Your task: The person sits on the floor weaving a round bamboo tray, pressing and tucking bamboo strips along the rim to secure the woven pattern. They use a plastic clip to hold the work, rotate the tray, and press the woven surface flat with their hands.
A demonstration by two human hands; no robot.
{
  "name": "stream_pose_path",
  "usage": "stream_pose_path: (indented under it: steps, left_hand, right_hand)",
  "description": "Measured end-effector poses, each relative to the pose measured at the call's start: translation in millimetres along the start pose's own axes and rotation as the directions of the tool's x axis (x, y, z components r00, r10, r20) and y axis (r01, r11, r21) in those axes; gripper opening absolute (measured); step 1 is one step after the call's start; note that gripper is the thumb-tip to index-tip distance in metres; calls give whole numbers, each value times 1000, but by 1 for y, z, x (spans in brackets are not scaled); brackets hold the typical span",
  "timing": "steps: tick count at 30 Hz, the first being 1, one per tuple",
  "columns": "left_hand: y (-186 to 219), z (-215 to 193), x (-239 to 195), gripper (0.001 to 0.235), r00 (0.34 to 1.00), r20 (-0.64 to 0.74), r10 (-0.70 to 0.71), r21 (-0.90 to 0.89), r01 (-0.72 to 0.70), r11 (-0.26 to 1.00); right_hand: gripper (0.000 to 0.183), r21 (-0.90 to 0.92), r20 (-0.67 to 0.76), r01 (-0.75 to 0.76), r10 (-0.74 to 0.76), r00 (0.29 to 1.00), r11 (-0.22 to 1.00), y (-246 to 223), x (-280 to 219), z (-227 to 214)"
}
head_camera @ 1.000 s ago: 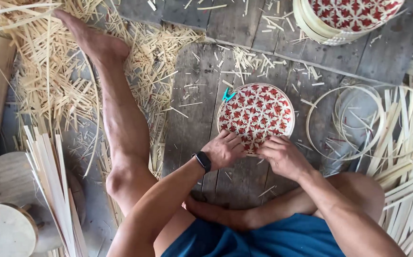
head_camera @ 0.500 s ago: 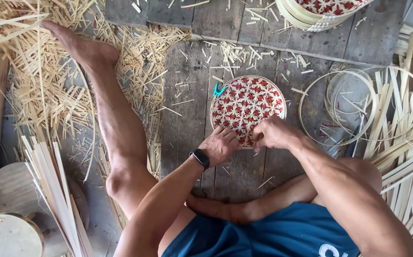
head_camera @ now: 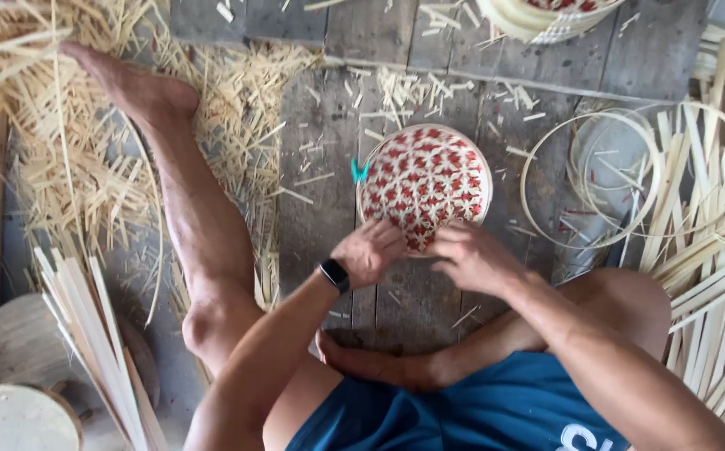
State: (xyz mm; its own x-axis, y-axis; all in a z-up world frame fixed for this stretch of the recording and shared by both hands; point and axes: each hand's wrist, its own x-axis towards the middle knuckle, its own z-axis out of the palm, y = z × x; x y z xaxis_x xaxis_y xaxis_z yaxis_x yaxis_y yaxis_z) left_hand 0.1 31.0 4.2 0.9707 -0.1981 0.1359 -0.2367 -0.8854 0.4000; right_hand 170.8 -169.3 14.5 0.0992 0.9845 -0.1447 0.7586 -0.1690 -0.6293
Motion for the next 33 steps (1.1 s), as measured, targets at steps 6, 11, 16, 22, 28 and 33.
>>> stream_pose_path:
  steps: [6,11,16,22,28,33]
  left_hand:
    - [8,-8,7,15,994,-17,-109,-125,106,987]
    - [3,0,9,12,990,54,-128,-136,134,982]
    - [3,-14,14,28,984,113,-135,-222,158,962]
    - [7,-6,10,34,962,170,-212,-214,246,945]
    - [8,-7,14,27,963,136,-235,-200,259,945]
    - [2,2,12,12,943,189,-273,-299,320,899]
  right_hand:
    - [9,112,-58,14,-8,998,994,-8,10,-9]
    - [15,50,-9,85,-84,996,995,-3,19,-13]
    - [14,-50,156,102,-93,983,994,-11,24,-23]
    - [24,5,-32,166,-166,986,986,4,11,0]
    - [22,31,-57,60,-58,997,998,0,13,-2]
    - [12,61,114,18,-25,993,998,-2,26,-13]
